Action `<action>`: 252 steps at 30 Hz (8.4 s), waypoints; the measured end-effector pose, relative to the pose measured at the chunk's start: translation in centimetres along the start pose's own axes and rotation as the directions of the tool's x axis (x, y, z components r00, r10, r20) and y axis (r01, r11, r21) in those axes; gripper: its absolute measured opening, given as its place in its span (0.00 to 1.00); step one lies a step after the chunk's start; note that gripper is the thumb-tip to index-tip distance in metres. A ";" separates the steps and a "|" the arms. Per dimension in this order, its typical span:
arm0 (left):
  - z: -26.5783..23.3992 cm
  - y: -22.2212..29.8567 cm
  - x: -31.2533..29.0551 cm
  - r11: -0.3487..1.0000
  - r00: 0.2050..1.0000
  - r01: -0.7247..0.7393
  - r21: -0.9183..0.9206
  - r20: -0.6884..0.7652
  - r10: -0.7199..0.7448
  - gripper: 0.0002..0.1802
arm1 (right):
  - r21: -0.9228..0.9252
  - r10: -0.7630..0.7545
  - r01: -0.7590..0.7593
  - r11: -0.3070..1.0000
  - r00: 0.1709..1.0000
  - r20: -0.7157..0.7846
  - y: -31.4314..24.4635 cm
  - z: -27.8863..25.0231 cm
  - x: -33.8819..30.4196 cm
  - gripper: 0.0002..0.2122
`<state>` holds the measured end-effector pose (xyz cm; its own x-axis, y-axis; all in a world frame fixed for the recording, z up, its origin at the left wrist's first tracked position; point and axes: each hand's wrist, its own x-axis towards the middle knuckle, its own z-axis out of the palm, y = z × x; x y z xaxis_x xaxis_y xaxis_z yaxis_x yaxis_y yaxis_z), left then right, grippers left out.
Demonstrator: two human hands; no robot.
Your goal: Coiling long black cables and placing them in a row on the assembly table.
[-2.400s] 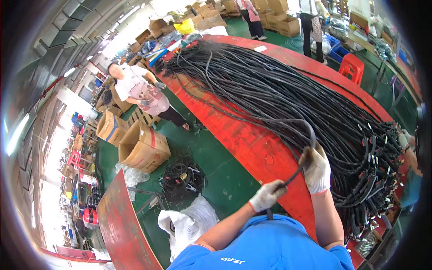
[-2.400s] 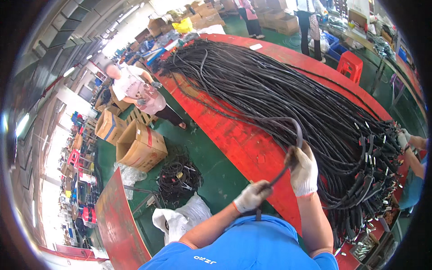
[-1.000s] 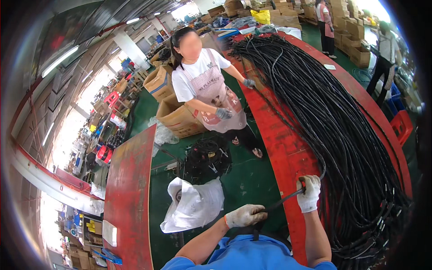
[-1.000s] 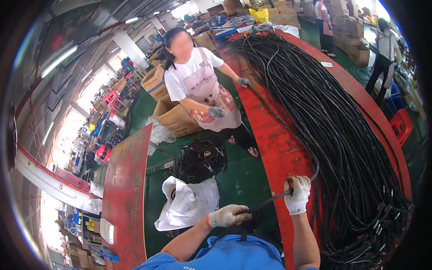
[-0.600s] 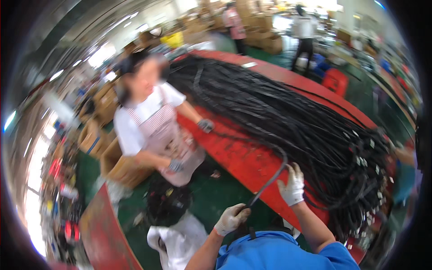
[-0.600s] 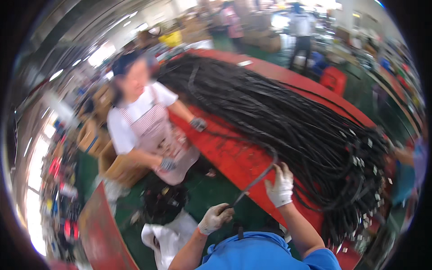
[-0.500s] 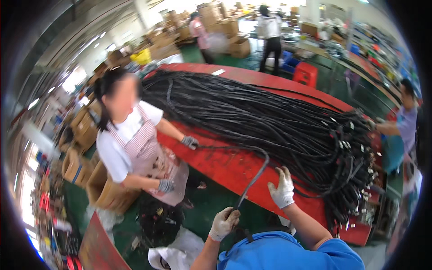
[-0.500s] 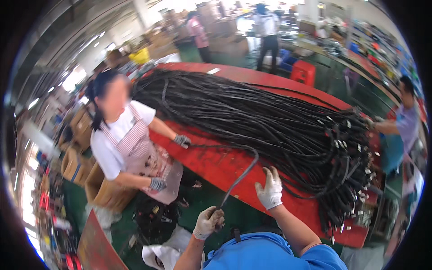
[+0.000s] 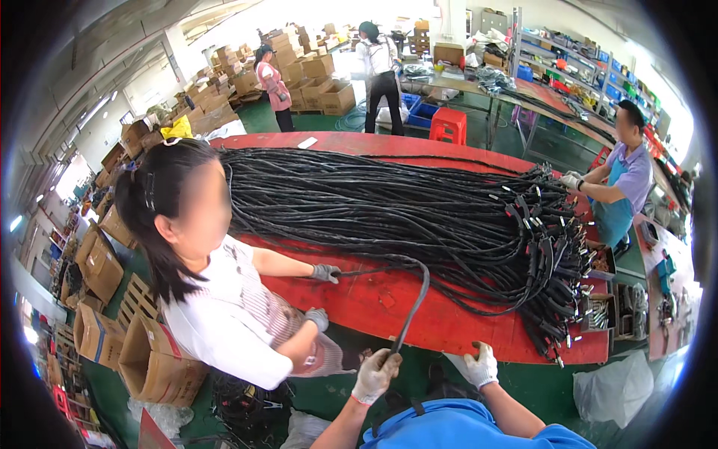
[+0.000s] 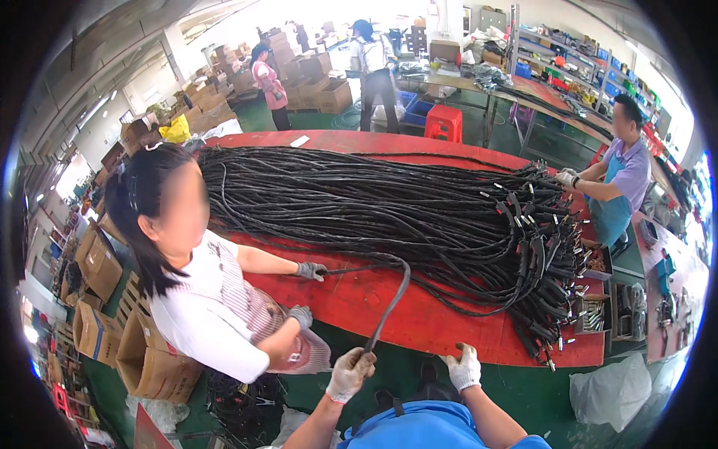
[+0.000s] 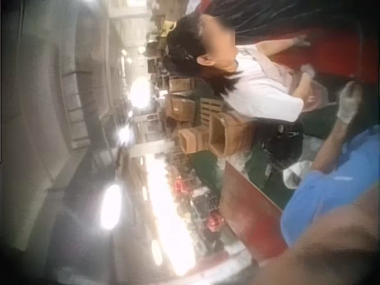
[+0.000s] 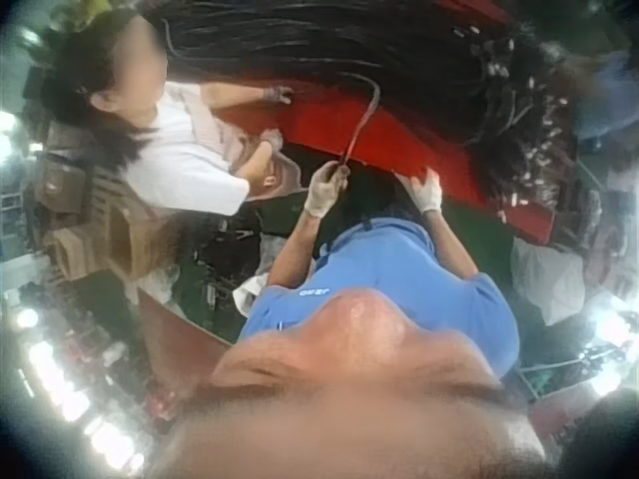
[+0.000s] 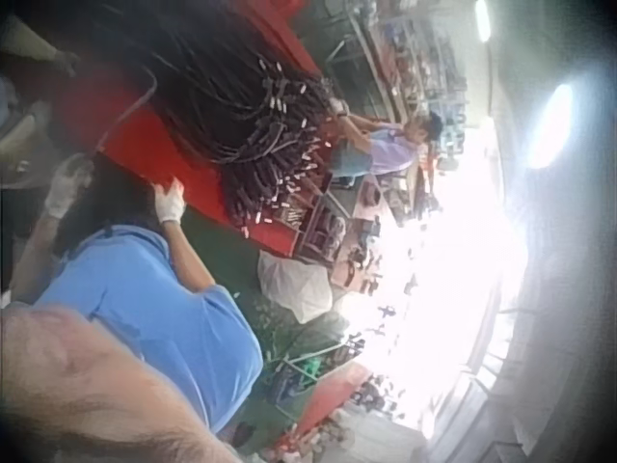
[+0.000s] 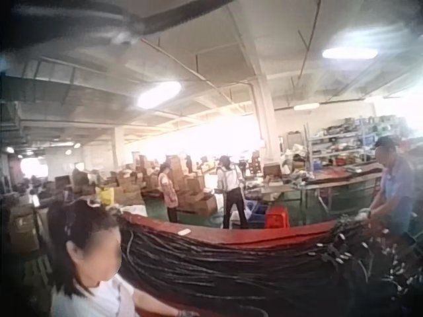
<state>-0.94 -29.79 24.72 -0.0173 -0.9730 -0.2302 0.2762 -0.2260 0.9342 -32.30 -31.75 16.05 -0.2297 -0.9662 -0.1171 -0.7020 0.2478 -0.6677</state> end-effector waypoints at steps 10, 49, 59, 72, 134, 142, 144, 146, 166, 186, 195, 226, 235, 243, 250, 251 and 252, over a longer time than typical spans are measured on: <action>4.0 -4.8 -1.0 0.942 0.995 0.043 0.333 0.070 -0.070 0.14 | 0.172 -0.124 0.113 0.979 0.991 0.058 -5.5 0.0 5.0 0.23; 19.6 1.7 7.0 0.974 0.965 -0.133 0.184 0.248 0.085 0.17 | 0.333 0.123 -0.181 0.925 0.974 0.189 12.2 -3.2 13.8 0.20; 21.3 8.6 5.9 0.867 0.990 -0.079 0.493 0.138 0.012 0.10 | 0.177 -0.820 0.847 0.502 0.531 -0.215 -11.4 -13.0 22.3 0.32; 20.0 13.0 -3.1 0.422 0.928 -0.371 0.827 0.310 0.208 0.13 | 0.250 -0.867 0.948 -0.195 -0.286 0.408 -19.7 -2.9 35.7 0.16; 9.7 9.6 -8.9 0.976 0.958 -0.213 0.041 -0.188 0.217 0.24 | 0.718 -0.361 0.576 0.392 0.814 -0.456 -8.1 -21.6 35.2 0.08; 6.7 10.6 -10.0 0.869 0.818 -0.469 -0.158 -0.448 0.360 0.23 | 0.512 -0.614 0.696 0.504 0.705 -0.356 -10.1 -19.9 30.3 0.04; 4.9 10.4 -11.1 0.721 0.633 -0.690 -0.062 -0.534 0.560 0.28 | 0.315 -0.752 0.775 0.548 0.621 -0.219 -13.0 -19.9 28.8 0.06; 3.3 11.0 -13.1 0.710 0.553 -0.704 0.015 -0.615 0.562 0.33 | 0.128 -0.907 0.907 0.401 0.412 -0.081 -16.4 -17.8 27.6 0.07; -6.2 3.0 -27.4 0.810 0.161 -0.571 0.135 -0.949 0.272 0.26 | 0.551 -0.738 0.832 -0.067 -0.413 0.534 -36.4 0.8 11.9 0.16; -13.5 3.7 -6.9 0.983 0.810 -0.176 -0.046 -0.574 0.118 0.21 | 0.539 0.047 0.842 0.029 -0.540 0.840 -41.4 6.2 6.2 0.13; -15.5 8.0 -0.6 0.964 0.885 -0.170 -0.202 -0.462 0.060 0.30 | 0.554 -0.561 0.816 0.162 -0.386 0.733 -47.6 11.6 9.3 0.27; -18.1 16.8 -7.6 0.828 0.805 -0.489 -0.275 -0.507 0.307 0.31 | 0.831 -0.802 0.556 -0.025 -0.508 0.316 -52.8 20.4 9.6 0.18; -18.8 15.8 -10.5 0.897 0.846 -0.383 -0.222 -0.475 0.243 0.25 | 0.783 -0.802 0.603 -0.156 -0.540 0.256 -55.7 22.2 4.8 0.16; -22.5 16.2 -15.9 0.753 0.720 -0.578 -0.315 -0.630 0.289 0.32 | 0.801 -0.795 0.599 -0.006 -0.489 0.359 -55.9 26.3 2.0 0.19; -26.5 14.9 -23.2 0.642 0.618 -0.689 -0.336 -0.735 0.279 0.33 | 0.698 -0.708 0.716 -0.010 -0.499 0.501 -54.2 31.1 1.7 0.19; -26.9 14.6 -23.9 0.633 0.623 -0.694 -0.343 -0.727 0.289 0.33 | 0.675 -0.704 0.738 -0.012 -0.486 0.518 -54.2 31.5 1.6 0.18; -27.4 14.2 -24.4 0.628 0.613 -0.702 -0.335 -0.733 0.295 0.33 | 0.655 -0.703 0.755 -0.014 -0.474 0.531 -54.2 32.0 1.6 0.18</action>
<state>29.70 -8.00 36.11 0.7751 -0.6284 -0.0658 0.5076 0.5574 0.6571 26.94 -49.03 28.52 0.9599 0.2459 0.1342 0.2782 -0.7799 -0.5607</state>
